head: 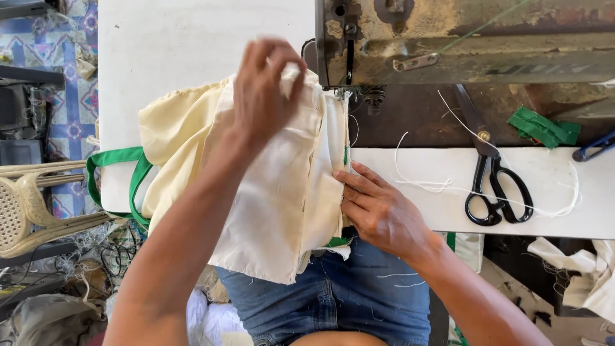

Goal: Sewing the components of a fabric tote bag together using an industrial sewing machine and trimming threads with scissors.

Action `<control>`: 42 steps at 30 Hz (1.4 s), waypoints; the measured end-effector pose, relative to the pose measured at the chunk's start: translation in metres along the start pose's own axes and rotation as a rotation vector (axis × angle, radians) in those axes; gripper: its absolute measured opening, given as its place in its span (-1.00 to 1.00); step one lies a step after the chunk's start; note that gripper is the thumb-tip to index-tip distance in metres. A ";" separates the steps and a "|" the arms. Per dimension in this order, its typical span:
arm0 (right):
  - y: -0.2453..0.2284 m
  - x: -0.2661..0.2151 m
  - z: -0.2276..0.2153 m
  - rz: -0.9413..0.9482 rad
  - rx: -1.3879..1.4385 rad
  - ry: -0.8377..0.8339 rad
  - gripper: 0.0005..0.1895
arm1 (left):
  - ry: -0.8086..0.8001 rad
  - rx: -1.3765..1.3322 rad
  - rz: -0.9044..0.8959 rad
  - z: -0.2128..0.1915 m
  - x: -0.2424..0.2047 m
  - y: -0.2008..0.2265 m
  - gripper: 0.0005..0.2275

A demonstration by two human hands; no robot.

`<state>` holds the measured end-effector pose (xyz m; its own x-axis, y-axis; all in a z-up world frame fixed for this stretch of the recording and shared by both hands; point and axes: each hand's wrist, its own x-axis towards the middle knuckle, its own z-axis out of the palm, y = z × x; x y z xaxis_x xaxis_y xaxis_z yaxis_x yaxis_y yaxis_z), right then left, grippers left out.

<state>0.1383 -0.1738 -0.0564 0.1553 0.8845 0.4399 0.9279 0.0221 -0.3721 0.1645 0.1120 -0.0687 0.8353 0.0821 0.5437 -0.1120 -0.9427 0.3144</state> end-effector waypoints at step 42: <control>-0.006 -0.005 0.010 0.079 -0.071 0.039 -0.91 | -0.322 0.198 0.310 -0.030 -0.038 0.043 -0.42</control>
<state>0.1288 -0.1740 -0.0646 0.2408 0.8632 0.4438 0.9336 -0.0811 -0.3490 0.1119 0.0780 -0.0519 0.9064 -0.2872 0.3099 -0.3036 -0.9528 0.0050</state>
